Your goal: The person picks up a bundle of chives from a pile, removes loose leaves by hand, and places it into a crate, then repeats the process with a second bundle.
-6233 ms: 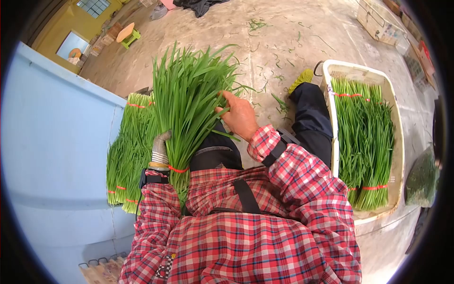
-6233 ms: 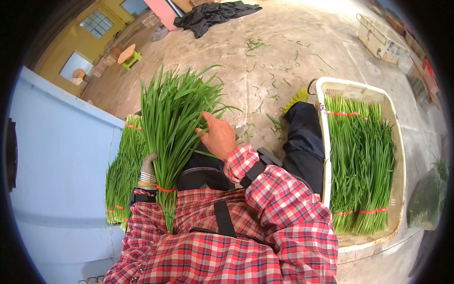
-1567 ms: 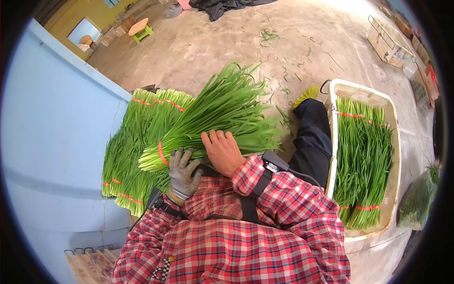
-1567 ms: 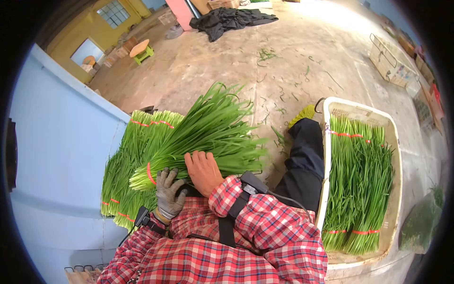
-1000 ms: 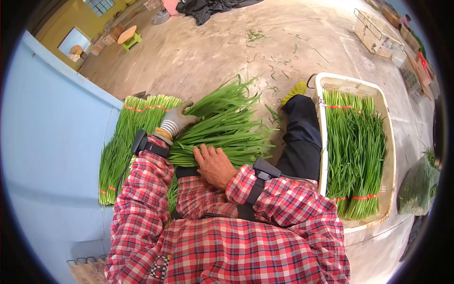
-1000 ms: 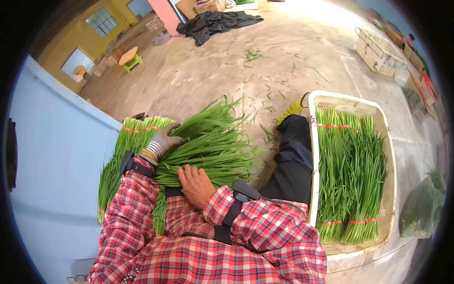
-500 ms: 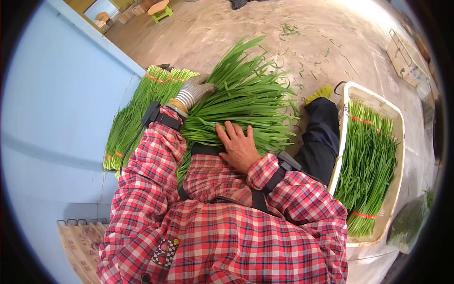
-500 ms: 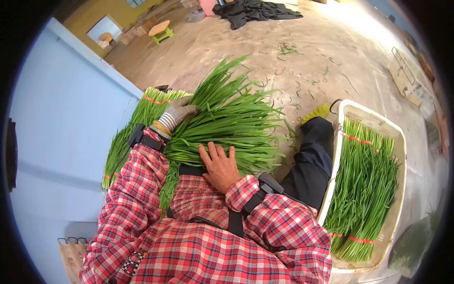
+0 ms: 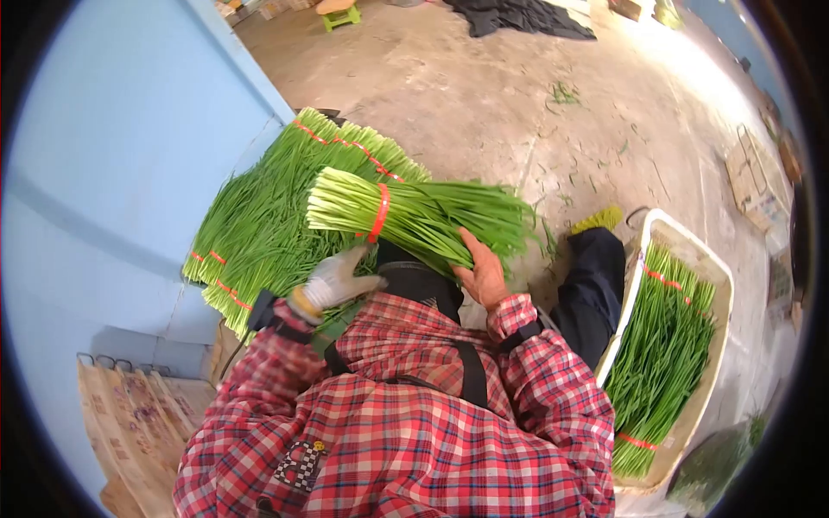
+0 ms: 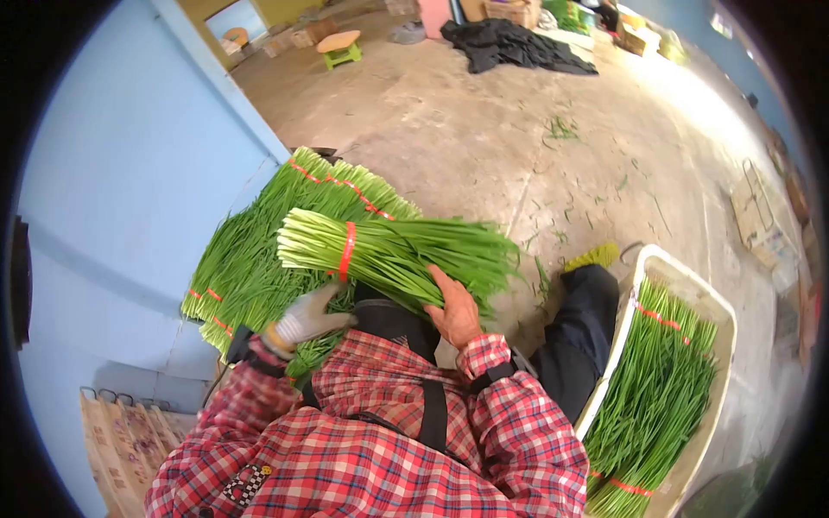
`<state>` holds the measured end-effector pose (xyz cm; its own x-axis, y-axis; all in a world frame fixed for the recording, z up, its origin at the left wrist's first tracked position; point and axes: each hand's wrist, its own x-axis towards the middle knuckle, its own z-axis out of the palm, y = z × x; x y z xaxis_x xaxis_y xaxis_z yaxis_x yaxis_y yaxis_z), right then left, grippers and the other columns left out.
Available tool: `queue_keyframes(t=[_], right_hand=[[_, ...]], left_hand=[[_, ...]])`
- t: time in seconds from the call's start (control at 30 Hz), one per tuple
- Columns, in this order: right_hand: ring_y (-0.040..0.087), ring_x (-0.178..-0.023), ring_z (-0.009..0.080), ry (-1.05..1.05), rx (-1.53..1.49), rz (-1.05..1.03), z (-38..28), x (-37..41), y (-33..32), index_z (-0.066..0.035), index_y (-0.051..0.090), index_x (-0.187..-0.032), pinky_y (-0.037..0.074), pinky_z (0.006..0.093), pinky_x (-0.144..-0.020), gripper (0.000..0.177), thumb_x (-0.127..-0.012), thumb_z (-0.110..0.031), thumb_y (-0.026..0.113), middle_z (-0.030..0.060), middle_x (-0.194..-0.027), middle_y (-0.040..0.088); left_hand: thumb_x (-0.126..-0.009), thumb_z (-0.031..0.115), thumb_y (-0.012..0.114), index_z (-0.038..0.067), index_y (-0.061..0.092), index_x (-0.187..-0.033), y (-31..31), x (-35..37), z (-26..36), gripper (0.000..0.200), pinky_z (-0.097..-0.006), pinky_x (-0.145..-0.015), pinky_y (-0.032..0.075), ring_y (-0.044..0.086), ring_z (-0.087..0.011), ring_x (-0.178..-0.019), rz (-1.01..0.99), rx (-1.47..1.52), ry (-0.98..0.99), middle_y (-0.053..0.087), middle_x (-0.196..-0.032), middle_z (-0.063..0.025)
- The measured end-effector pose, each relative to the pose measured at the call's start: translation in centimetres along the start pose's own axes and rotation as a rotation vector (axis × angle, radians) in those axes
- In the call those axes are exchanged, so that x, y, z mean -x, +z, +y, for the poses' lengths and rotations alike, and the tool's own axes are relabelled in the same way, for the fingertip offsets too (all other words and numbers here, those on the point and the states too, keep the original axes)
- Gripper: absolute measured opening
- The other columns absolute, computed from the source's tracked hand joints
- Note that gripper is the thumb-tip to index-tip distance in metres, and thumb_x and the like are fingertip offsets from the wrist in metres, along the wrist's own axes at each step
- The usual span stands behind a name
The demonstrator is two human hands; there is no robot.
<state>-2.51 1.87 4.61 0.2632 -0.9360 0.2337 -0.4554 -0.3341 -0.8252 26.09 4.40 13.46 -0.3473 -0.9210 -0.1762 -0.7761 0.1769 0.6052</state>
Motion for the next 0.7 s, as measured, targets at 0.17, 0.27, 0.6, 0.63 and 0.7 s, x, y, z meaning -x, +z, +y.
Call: queue_keyframes(t=[0.17,0.27,0.6,0.63,0.7], right_hand=[[0.055,-0.11,0.0385,0.073,-0.144,0.051,-0.2,1.2,0.5,-0.003,0.045,-0.135,0.044,0.0387,-0.094,0.058,-0.081,-0.009,0.065,0.0229,-0.12,0.058],[0.06,-0.105,0.0225,0.085,-0.361,0.185,-3.6,1.9,-0.1,0.002,0.046,-0.133,0.045,0.0306,-0.091,0.047,-0.088,-0.005,0.057,0.0169,-0.115,0.062],[0.057,-0.101,0.0221,0.158,-0.255,0.303,-5.4,5.5,-5.5,0.003,0.044,-0.132,0.043,0.0301,-0.091,0.047,-0.091,-0.013,0.058,0.015,-0.112,0.061],[0.049,-0.113,0.0189,0.171,-0.416,0.254,-7.1,5.9,-6.8,0.004,0.031,-0.142,0.037,0.0308,-0.099,0.06,-0.093,-0.017,0.058,0.012,-0.123,0.055],[0.056,-0.111,0.0289,0.266,-0.147,0.179,-4.9,8.4,-9.0,0.006,0.029,-0.141,0.044,0.0332,-0.093,0.065,-0.093,-0.026,0.059,0.0222,-0.119,0.058]], left_hand=[[-0.068,0.038,0.081,-0.002,0.036,-0.137,2.3,-5.6,2.2,0.092,-0.0407,-0.101,0.039,0.049,-0.0296,-0.119,0.144,0.512,0.017,0.049,-0.13,-0.0215],[-0.065,0.04,0.083,-0.004,0.018,-0.145,3.1,-7.4,5.4,0.112,-0.0398,-0.11,0.029,0.037,-0.0326,-0.131,0.487,0.28,0.431,0.04,-0.138,-0.0256],[-0.067,0.018,0.077,-0.003,0.017,-0.146,10.9,-12.7,13.6,0.101,-0.0341,-0.101,0.041,0.049,-0.0239,-0.119,0.192,0.836,0.39,0.046,-0.132,-0.0204],[-0.067,0.018,0.077,-0.003,0.02,-0.146,11.4,-13.0,13.9,0.099,-0.034,-0.101,0.041,0.05,-0.0243,-0.117,0.139,0.898,0.363,0.048,-0.131,-0.0201],[-0.067,0.015,0.076,-0.002,0.023,-0.145,12.7,-14.0,13.5,0.096,-0.0337,-0.099,0.043,0.053,-0.0247,-0.114,0.073,0.901,0.342,0.051,-0.127,-0.0191]])
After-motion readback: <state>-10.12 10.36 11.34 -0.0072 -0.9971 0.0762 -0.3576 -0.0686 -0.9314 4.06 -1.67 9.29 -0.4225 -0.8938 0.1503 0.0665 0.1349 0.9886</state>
